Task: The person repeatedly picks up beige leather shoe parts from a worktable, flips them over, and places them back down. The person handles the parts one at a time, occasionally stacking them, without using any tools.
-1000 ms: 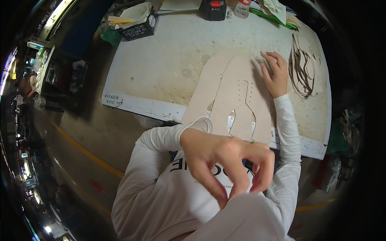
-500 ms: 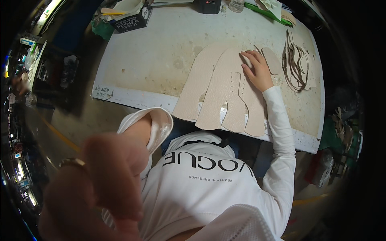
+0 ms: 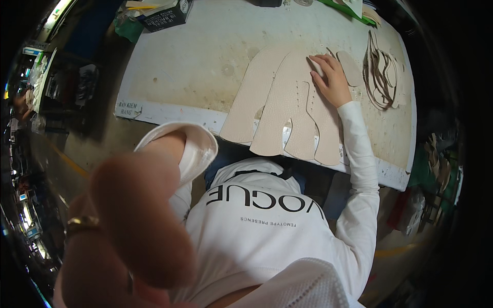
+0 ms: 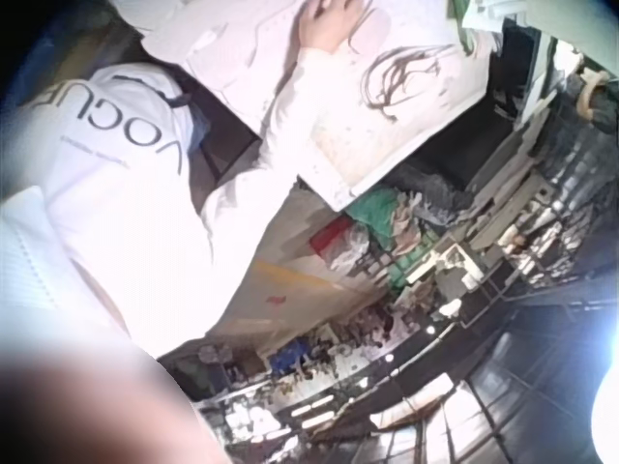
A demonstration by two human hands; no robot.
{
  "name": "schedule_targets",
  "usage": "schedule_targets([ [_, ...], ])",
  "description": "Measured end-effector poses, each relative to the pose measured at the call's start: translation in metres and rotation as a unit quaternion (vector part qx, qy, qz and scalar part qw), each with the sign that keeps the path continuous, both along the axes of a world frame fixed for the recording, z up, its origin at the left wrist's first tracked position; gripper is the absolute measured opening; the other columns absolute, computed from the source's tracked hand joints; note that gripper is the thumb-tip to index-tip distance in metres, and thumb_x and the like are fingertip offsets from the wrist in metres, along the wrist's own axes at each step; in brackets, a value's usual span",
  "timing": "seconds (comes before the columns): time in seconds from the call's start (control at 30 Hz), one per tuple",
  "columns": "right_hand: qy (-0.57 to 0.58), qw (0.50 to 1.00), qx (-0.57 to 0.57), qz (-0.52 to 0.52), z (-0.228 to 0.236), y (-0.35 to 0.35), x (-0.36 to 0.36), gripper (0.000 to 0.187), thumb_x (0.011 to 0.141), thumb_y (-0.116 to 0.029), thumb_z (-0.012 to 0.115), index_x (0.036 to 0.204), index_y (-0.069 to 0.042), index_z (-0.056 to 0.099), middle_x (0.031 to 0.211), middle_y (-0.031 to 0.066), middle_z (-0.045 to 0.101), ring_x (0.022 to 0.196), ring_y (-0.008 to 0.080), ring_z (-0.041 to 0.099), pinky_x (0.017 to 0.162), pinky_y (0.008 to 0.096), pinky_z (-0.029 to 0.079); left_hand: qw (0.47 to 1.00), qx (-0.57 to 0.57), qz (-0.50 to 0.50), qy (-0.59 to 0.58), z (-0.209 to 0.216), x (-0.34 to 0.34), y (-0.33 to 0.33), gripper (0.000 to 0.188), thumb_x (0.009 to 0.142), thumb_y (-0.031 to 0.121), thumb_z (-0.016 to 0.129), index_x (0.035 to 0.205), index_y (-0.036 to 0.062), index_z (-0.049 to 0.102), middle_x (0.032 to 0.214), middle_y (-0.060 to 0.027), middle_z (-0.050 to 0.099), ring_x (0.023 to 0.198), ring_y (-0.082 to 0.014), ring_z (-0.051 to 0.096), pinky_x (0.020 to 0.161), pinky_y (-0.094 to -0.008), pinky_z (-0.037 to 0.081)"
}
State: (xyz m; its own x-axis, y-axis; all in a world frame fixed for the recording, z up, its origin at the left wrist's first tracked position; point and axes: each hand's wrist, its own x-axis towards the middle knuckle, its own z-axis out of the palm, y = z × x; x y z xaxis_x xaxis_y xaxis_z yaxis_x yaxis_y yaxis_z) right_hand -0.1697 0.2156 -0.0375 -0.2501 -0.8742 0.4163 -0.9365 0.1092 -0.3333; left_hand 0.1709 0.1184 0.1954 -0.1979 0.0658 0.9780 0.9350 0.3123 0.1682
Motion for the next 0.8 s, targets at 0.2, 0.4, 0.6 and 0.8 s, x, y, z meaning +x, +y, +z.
schedule_targets([
  [0.2, 0.002, 1.0, -0.018, 0.003, 0.002, -0.001, 0.0, 0.04, 0.083, -0.016, 0.064, 0.122, -0.014, 0.056, 0.12, 0.0114, 0.053, 0.113, 0.0298, 0.048, 0.097, 0.0381, 0.04, 0.934, 0.151, -0.323, -0.025, -0.005, -0.002, 0.013, 0.01, 0.073, 0.002, 0.073, 0.081, 0.0062, 0.068, 0.085, -0.0046, 0.065, 0.082, -0.0139, 0.063, 0.071, -0.0265, 0.051],
  [0.4, -0.181, 0.981, -0.041, -0.054, 0.004, -0.01, -0.012, 0.039, 0.082, -0.017, 0.065, 0.12, -0.013, 0.059, 0.109, 0.0105, 0.06, 0.093, 0.022, 0.06, 0.081, 0.0317, 0.049, 0.884, 0.152, -0.42, -0.137, -0.001, -0.008, 0.005, 0.02, 0.065, -0.004, 0.077, 0.081, 0.0035, 0.067, 0.088, -0.0075, 0.066, 0.079, -0.0171, 0.063, 0.07, -0.0292, 0.053],
  [0.6, -0.266, 0.956, 0.038, -0.115, 0.003, -0.025, -0.03, 0.034, 0.083, -0.028, 0.066, 0.109, -0.007, 0.066, 0.09, 0.0092, 0.067, 0.081, 0.0162, 0.061, 0.075, 0.0287, 0.049, 0.952, 0.153, -0.254, -0.079, 0.003, 0.009, 0.013, 0.017, 0.067, 0.0, 0.076, 0.08, 0.0084, 0.067, 0.084, -0.0019, 0.064, 0.077, -0.0125, 0.06, 0.07, -0.0257, 0.051],
  [0.8, -0.297, 0.95, 0.024, -0.09, 0.001, -0.018, -0.026, 0.036, 0.085, -0.032, 0.064, 0.104, -0.001, 0.066, 0.083, 0.0036, 0.064, 0.076, 0.0105, 0.055, 0.069, 0.0251, 0.044, 0.928, 0.222, -0.28, -0.103, 0.002, -0.026, -0.004, 0.015, 0.07, 0.005, 0.075, 0.079, 0.0142, 0.067, 0.079, 0.0047, 0.062, 0.075, -0.007, 0.056, 0.071, -0.0218, 0.047],
])
